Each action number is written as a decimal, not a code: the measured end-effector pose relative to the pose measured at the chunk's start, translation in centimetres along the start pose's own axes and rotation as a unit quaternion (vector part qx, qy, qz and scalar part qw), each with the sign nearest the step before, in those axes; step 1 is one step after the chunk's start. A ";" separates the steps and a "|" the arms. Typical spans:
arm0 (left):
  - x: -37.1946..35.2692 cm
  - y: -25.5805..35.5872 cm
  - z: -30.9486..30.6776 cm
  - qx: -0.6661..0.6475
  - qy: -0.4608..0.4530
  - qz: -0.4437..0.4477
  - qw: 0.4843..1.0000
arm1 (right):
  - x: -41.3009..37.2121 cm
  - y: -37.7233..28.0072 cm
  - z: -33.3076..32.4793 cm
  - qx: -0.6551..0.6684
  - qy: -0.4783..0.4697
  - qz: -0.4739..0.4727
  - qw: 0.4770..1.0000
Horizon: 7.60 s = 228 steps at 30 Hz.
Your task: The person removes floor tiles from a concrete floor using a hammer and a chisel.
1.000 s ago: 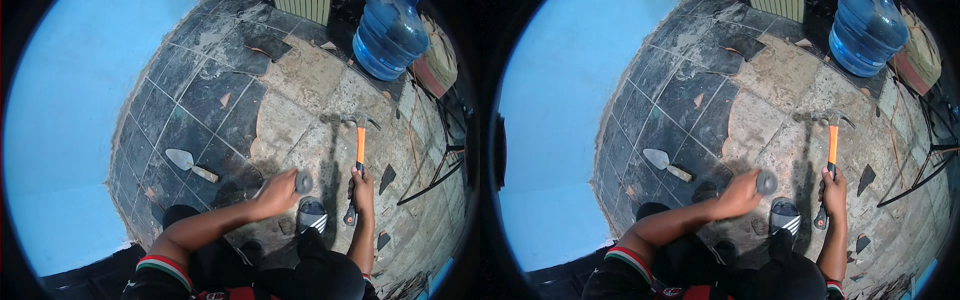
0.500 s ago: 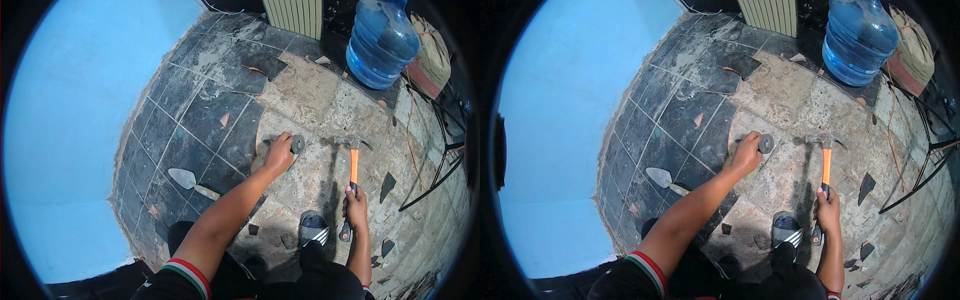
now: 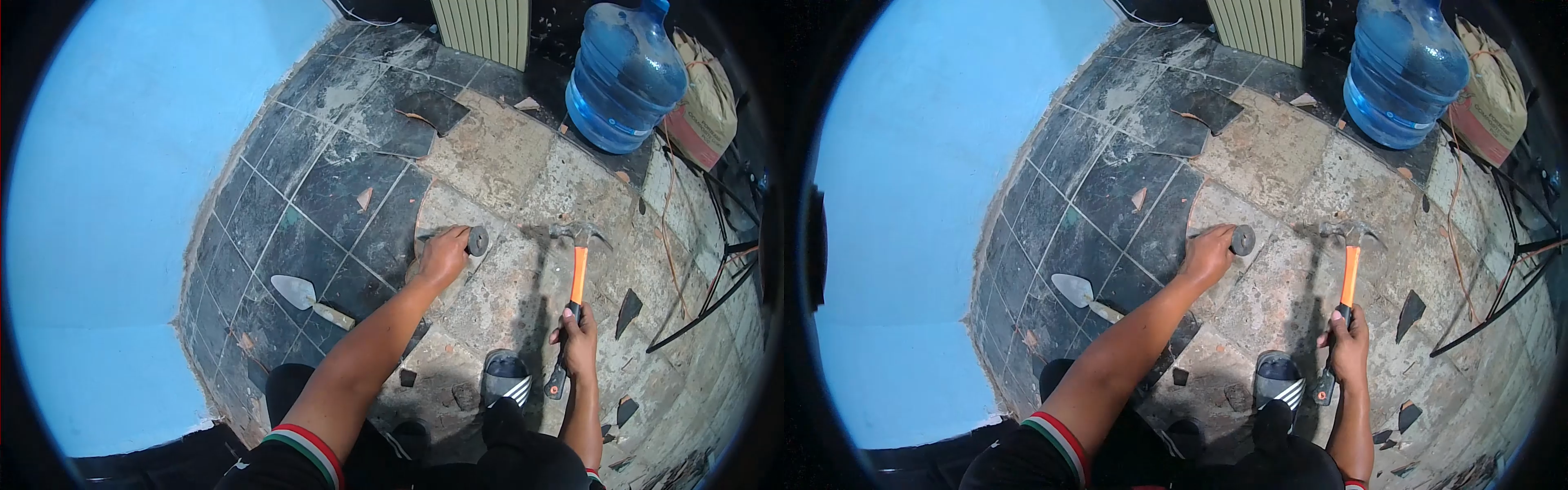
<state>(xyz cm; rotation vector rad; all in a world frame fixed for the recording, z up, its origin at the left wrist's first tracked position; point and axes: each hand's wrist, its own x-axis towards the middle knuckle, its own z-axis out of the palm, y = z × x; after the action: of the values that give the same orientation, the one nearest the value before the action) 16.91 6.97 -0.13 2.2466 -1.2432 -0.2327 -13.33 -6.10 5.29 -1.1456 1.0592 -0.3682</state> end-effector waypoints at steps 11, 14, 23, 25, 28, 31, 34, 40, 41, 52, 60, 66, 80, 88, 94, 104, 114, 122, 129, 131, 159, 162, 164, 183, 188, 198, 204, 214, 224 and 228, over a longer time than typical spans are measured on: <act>1.6 0.5 -0.2 -0.009 -0.007 -0.023 1.000 | -1.5 3.3 7.3 -0.020 0.058 -0.101 0.993; 1.9 0.1 0.7 -0.001 -0.029 -0.027 0.999 | -0.4 6.3 7.9 -0.142 -0.058 -0.103 0.983; 2.1 0.4 -0.8 -0.038 -0.036 -0.045 0.998 | 0.2 -3.2 5.2 0.054 0.141 -0.192 0.970; 2.2 0.7 -1.2 -0.040 -0.042 -0.056 0.997 | 0.4 -1.9 6.8 0.073 0.216 -0.217 0.949; 2.3 0.8 -0.9 -0.031 -0.035 -0.051 0.998 | -0.2 5.3 7.9 -0.135 0.053 -0.156 0.977; 2.3 0.4 0.1 -0.029 -0.015 -0.031 0.999 | -1.1 5.2 7.2 -0.192 -0.035 -0.072 0.978; 2.3 0.5 0.7 -0.008 0.000 -0.024 1.000 | -1.4 6.2 5.2 -0.142 -0.013 -0.030 0.989; -1.5 2.2 1.3 0.010 -0.028 0.000 1.000 | -2.2 6.1 1.0 -0.148 0.024 0.000 0.989; -1.9 2.1 1.6 -0.006 -0.010 0.010 1.000 | -2.4 6.1 0.8 -0.128 0.026 0.023 0.991; -0.2 0.6 1.2 -0.057 0.006 -0.028 0.998 | -1.6 1.9 -1.3 -0.020 0.125 -0.044 0.991; 0.9 0.7 1.6 -0.022 0.004 -0.060 0.998 | 0.9 5.9 5.5 -0.095 -0.036 -0.012 0.995; 1.1 0.6 1.7 -0.005 -0.014 -0.046 0.999 | 0.8 -1.4 2.6 -0.012 0.061 0.008 0.998; 0.1 1.5 2.5 0.021 -0.036 -0.040 0.998 | 0.2 3.4 4.0 -0.124 -0.050 0.034 0.990; -6.3 2.9 4.0 0.048 -0.038 0.070 0.996 | -1.8 3.0 0.0 -0.091 -0.014 0.085 0.992; -5.5 1.7 2.7 -0.026 -0.014 0.049 0.998 | -2.3 3.3 -0.7 -0.086 0.008 0.086 0.992; -3.7 2.7 0.2 -0.056 -0.027 -0.008 0.998 | -2.7 3.2 2.3 0.000 0.159 -0.087 0.983; -3.9 2.4 2.2 -0.036 -0.033 0.000 0.999 | -2.5 2.4 2.8 0.009 0.077 0.036 0.996; -1.3 2.5 2.5 -0.041 -0.007 -0.065 0.997 | -2.6 8.2 3.8 -0.090 0.007 0.030 0.995; -0.8 1.6 0.5 -0.015 -0.011 -0.054 0.998 | -5.9 8.3 7.1 -0.308 -0.252 -0.010 0.917; -2.2 2.0 0.0 -0.020 -0.026 -0.053 0.998 | -5.5 9.3 5.5 -0.292 -0.216 -0.021 0.931; -2.1 2.4 2.5 0.023 -0.047 -0.017 0.998 | -2.1 5.1 3.8 0.048 0.141 -0.055 0.987; -2.0 2.2 3.1 0.024 -0.052 -0.025 0.998 | -2.2 6.9 4.3 -0.142 -0.086 0.025 0.986; -1.9 2.2 3.3 0.030 -0.054 -0.028 0.998 | -2.6 6.1 5.3 -0.079 -0.073 0.078 0.991; -2.6 1.2 4.0 0.053 -0.089 -0.075 0.992 | -1.8 6.2 3.4 -0.081 -0.099 0.101 0.987; -4.7 4.1 3.5 0.060 -0.137 0.026 0.988 | 1.8 9.3 -1.4 -0.094 -0.036 0.060 0.993; -3.0 11.6 -0.9 -0.113 -0.182 -0.001 0.977 | 11.2 0.7 -3.0 -0.110 0.032 0.010 0.993; 4.7 0.8 -4.2 0.007 -0.026 0.023 0.999 | 14.8 -0.6 -0.4 -0.106 0.009 0.005 0.994; 5.8 -5.0 -7.6 -0.136 -0.014 -0.161 0.977 | 15.1 -1.2 2.0 -0.108 -0.065 0.017 0.992; -1.9 1.6 -3.5 -0.452 -0.189 -0.195 0.850 | 10.6 -2.4 -0.5 -0.136 -0.037 -0.018 0.990; -2.6 4.2 -2.6 -0.425 -0.138 -0.161 0.880 | 7.8 -3.9 -2.7 -0.159 -0.026 -0.037 0.986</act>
<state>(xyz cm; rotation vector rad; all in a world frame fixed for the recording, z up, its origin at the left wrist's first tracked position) 13.44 8.31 4.02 1.6319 -0.6570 -1.0390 -10.71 -14.81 4.83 -1.4748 1.0554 -0.2306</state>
